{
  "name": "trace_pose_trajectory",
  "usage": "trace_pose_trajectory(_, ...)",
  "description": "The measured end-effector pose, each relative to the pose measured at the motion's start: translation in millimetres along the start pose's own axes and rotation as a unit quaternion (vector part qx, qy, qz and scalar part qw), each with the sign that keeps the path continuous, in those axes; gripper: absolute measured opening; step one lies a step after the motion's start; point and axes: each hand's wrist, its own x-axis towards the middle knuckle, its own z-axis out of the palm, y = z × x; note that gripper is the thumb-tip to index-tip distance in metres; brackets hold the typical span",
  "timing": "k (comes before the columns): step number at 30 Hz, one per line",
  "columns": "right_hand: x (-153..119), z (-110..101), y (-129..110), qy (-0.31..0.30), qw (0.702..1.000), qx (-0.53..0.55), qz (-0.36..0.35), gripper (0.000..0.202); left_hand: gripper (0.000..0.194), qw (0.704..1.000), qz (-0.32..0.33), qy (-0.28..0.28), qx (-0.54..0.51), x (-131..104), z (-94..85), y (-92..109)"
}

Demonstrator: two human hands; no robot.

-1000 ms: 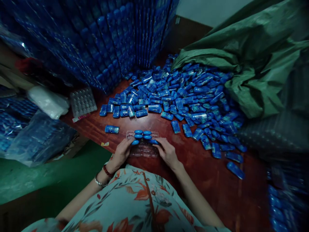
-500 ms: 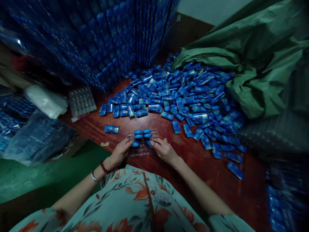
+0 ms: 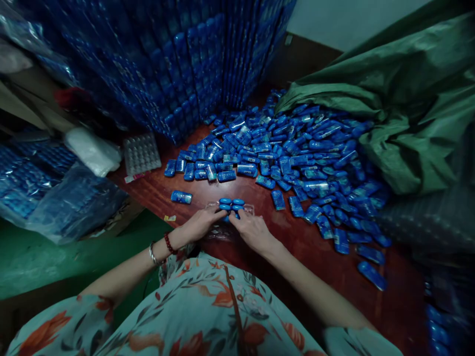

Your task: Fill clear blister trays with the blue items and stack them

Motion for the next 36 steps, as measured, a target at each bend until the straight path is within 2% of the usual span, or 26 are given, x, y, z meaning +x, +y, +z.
trace_pose_trajectory(3, -5, 11, 3, 0.039, 0.999, -0.007, 0.011, 0.039, 0.042, 0.999, -0.030, 0.015, -0.003, -4, 6.0, -1)
trace_pose_trajectory(7, -16, 22, -1, 0.083, 0.995, -0.012, 0.060, 0.042, 0.041, 0.996, -0.051, 0.068, -0.012, -9, 18.8, -2)
trace_pose_trajectory(11, -23, 22, -12, 0.173, 0.979, 0.004, 0.107, 0.043, 0.036, 0.994, -0.061, 0.089, -0.018, -3, 18.1, 0)
trace_pose_trajectory(13, -22, 23, -16, 0.207, 0.975, 0.009, 0.083, 0.043, 0.034, 0.994, -0.070, 0.081, -0.016, 1, 14.9, 3)
trace_pose_trajectory(16, -18, 32, -20, 0.227, 0.973, 0.015, 0.027, 0.045, 0.031, 0.993, -0.081, 0.081, -0.023, 4, 12.3, 4)
trace_pose_trajectory(19, -13, 42, -23, 0.234, 0.972, 0.018, 0.033, 0.047, 0.022, 0.985, -0.107, 0.130, -0.031, -3, 10.3, -2)
trace_pose_trajectory(21, -10, 44, -26, 0.234, 0.971, 0.024, 0.045, 0.048, 0.016, 0.970, -0.141, 0.199, -0.007, -12, 4.9, -10)
trace_pose_trajectory(24, -9, 37, -34, 0.231, 0.970, 0.037, 0.058, 0.045, 0.018, 0.926, -0.225, 0.291, 0.084, -29, -12.0, -29)
trace_pose_trajectory(25, -10, 33, -35, 0.229, 0.971, 0.046, 0.060, 0.045, 0.023, 0.910, -0.265, 0.298, 0.117, -35, -18.8, -36)
trace_pose_trajectory(27, -13, 27, -31, 0.238, 0.967, 0.067, 0.069, 0.043, 0.038, 0.884, -0.343, 0.279, 0.155, -46, -30.5, -53)
trace_pose_trajectory(29, -19, 24, -17, 0.276, 0.949, 0.089, 0.123, 0.038, 0.046, 0.880, -0.387, 0.245, 0.128, -53, -37.2, -68)
trace_pose_trajectory(32, -25, 27, 26, 0.323, 0.891, 0.087, 0.308, 0.037, 0.040, 0.889, -0.400, 0.220, 0.041, -54, -37.5, -82)
trace_pose_trajectory(34, -25, 32, 58, 0.298, 0.858, 0.076, 0.413, 0.045, 0.035, 0.890, -0.390, 0.236, 0.009, -50, -34.6, -81)
trace_pose_trajectory(36, -23, 36, 83, 0.230, 0.854, 0.081, 0.459, 0.045, 0.030, 0.891, -0.367, 0.266, -0.024, -45, -31.1, -72)
